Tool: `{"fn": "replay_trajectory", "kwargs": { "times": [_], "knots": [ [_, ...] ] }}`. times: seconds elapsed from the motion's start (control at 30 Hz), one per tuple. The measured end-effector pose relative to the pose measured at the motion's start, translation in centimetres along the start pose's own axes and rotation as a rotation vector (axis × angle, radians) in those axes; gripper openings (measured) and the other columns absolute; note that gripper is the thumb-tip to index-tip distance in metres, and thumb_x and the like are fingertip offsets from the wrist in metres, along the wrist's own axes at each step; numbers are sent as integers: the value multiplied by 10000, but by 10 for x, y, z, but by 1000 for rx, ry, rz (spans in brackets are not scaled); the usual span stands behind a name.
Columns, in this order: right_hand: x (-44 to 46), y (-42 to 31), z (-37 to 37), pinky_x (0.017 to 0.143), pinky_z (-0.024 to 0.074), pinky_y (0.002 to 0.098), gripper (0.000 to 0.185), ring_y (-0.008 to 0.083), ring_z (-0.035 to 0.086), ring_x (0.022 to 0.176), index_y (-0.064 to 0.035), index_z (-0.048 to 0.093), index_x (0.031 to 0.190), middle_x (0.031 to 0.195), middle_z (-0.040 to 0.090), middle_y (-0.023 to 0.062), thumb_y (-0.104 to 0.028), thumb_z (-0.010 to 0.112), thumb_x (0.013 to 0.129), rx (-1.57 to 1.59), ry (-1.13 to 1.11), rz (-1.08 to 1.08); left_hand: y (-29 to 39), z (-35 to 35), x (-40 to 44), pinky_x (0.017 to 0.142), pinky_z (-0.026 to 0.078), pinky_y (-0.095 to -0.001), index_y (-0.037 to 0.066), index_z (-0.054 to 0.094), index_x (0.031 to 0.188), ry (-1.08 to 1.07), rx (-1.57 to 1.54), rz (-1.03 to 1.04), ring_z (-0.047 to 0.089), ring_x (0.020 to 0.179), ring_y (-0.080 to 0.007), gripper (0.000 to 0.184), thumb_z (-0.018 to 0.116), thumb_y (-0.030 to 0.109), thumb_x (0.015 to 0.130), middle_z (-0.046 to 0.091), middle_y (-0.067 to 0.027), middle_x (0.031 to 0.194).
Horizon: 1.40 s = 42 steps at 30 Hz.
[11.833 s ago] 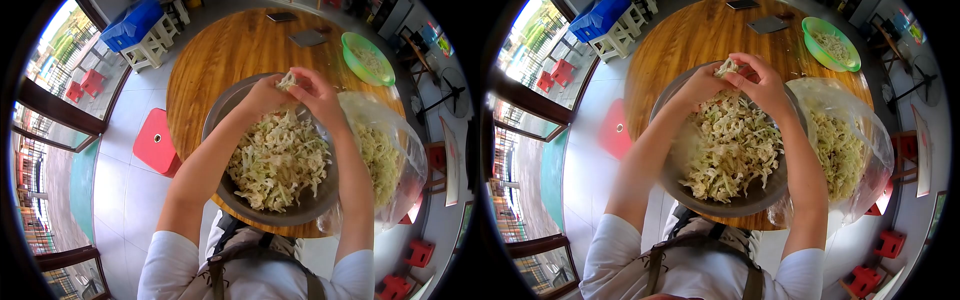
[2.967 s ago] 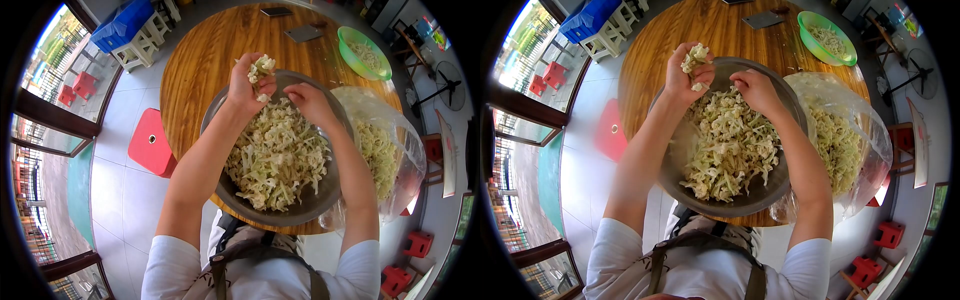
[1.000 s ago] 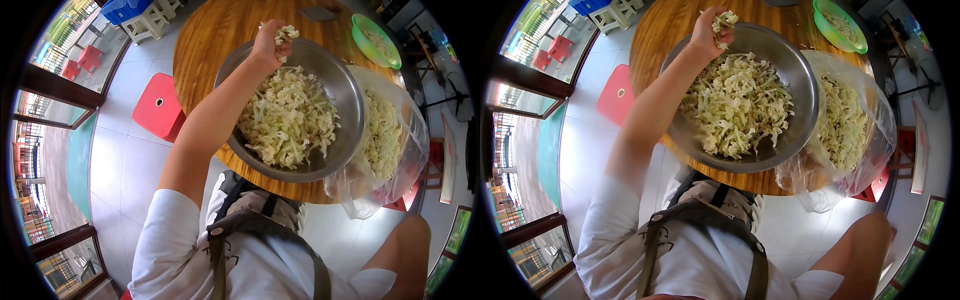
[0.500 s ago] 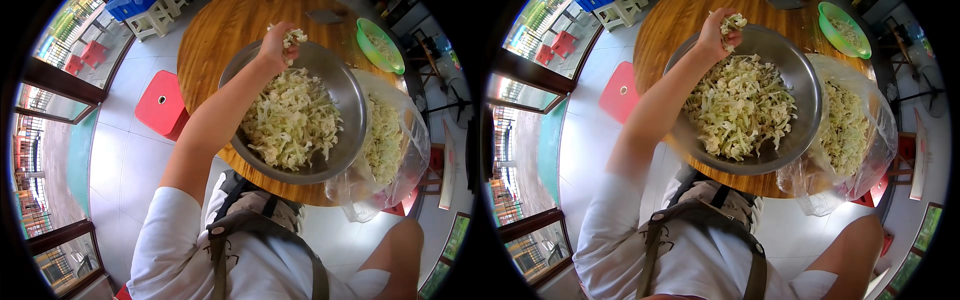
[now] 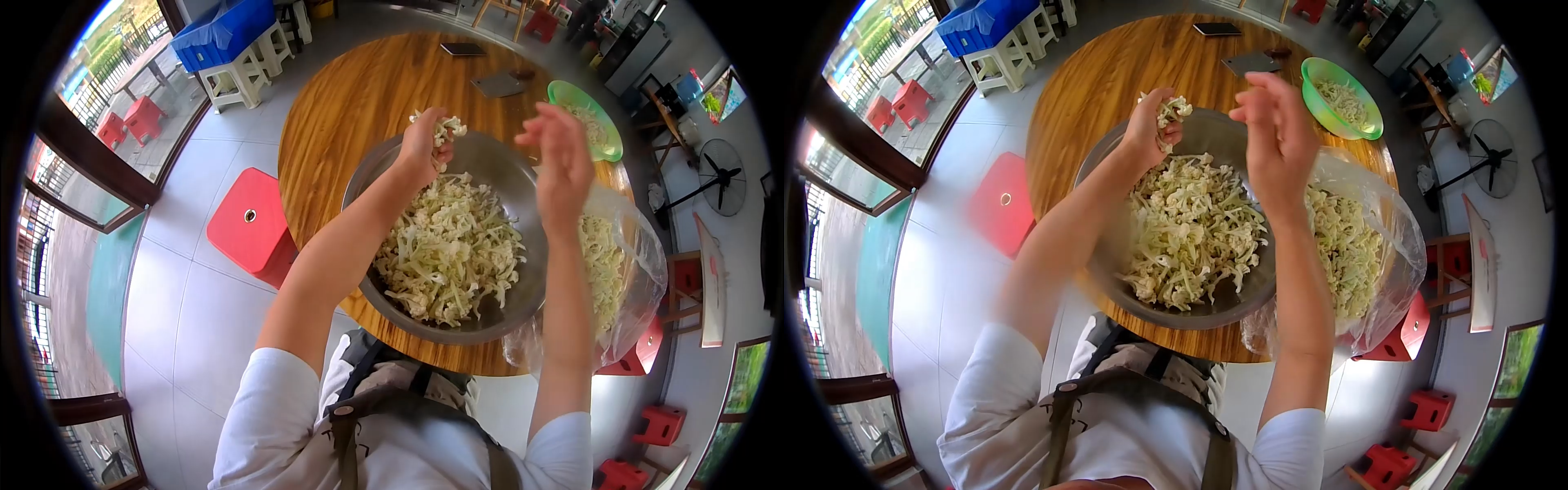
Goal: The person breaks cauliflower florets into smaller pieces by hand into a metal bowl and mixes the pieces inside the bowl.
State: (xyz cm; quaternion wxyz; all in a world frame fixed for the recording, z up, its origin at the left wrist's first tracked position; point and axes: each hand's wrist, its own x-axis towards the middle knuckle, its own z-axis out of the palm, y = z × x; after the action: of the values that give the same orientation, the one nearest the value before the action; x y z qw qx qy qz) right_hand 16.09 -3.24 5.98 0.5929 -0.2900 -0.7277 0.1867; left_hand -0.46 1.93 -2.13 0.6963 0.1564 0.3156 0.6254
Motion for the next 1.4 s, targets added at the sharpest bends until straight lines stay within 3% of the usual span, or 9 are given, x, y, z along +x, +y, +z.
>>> {"fn": "replay_trajectory", "kwargs": {
  "times": [0.03, 0.23, 0.43, 0.53, 0.63, 0.73, 1.03, 1.23, 1.4],
  "knots": [
    [2, 15, 12, 686, 475, 241, 297, 134, 620, 776, -37, 585, 1063, 850, 621, 68, -293, 550, 916, -12, -36, 171, -1, -2, 2, 401, 254, -235, 107, 417, 784, -8, 7, 3, 340, 468, -90, 184, 515, 235, 873, 432, -22, 650],
    [-6, 62, 43, 716, 491, 271, 310, 169, 624, 834, -67, 598, 1106, 1023, 587, 91, -246, 639, 856, -60, -220, 206, -1, 10, -6, 422, 299, -229, 120, 476, 851, 94, 25, -74, 372, 474, -94, 194, 510, 310, 877, 467, -5, 649],
    [-12, 64, 35, 774, 479, 284, 289, 166, 613, 881, -64, 595, 1109, 1045, 583, 88, -136, 643, 834, -74, -283, 145, 3, 17, -10, 402, 296, -219, 119, 523, 799, -2, 79, -63, 438, 494, -82, 264, 514, 371, 878, 522, -3, 651],
    [-14, 69, 33, 769, 476, 275, 256, 140, 603, 866, -62, 601, 1092, 1028, 586, 61, -89, 614, 838, 127, -276, 353, 3, 19, -11, 394, 295, -212, 125, 548, 786, -45, 64, -84, 456, 500, -80, 275, 536, 387, 869, 561, -16, 676],
    [-13, 68, 29, 778, 463, 261, 243, 113, 576, 862, -40, 597, 1070, 1005, 583, 35, -39, 587, 827, 265, -250, 590, 1, 23, -14, 390, 298, -208, 126, 564, 790, -33, 78, -77, 474, 506, -81, 283, 558, 401, 857, 577, -30, 683],
    [-14, 78, 27, 771, 447, 240, 247, 99, 551, 862, -23, 583, 1066, 974, 580, 22, -18, 577, 819, 401, -116, 607, 4, 34, -21, 377, 282, -206, 119, 552, 795, 94, 92, -88, 444, 488, -84, 277, 568, 388, 858, 560, -38, 674],
    [-7, 74, 19, 702, 455, 226, 205, 104, 557, 785, -26, 574, 1052, 934, 580, 35, -62, 559, 850, 691, 111, 850, 3, 23, -19, 358, 243, -210, 79, 517, 809, -86, -65, -178, 350, 446, -78, 201, 502, 259, 895, 518, -49, 668],
    [-8, 83, 12, 634, 431, 206, 163, 87, 548, 732, -28, 609, 1001, 824, 596, 19, -116, 569, 870, 618, 40, 714, 5, 18, -13, 349, 240, -215, 64, 516, 783, -112, -118, -103, 346, 433, -80, 248, 487, 280, 902, 480, -29, 651],
    [-13, 61, 23, 664, 451, 221, 221, 95, 565, 759, -57, 628, 1028, 860, 582, 21, -193, 641, 854, 207, -221, 521, 5, 16, -13, 346, 246, -220, 66, 518, 785, -99, -81, -107, 371, 431, -90, 262, 488, 299, 902, 502, -32, 655]
  ]
}}
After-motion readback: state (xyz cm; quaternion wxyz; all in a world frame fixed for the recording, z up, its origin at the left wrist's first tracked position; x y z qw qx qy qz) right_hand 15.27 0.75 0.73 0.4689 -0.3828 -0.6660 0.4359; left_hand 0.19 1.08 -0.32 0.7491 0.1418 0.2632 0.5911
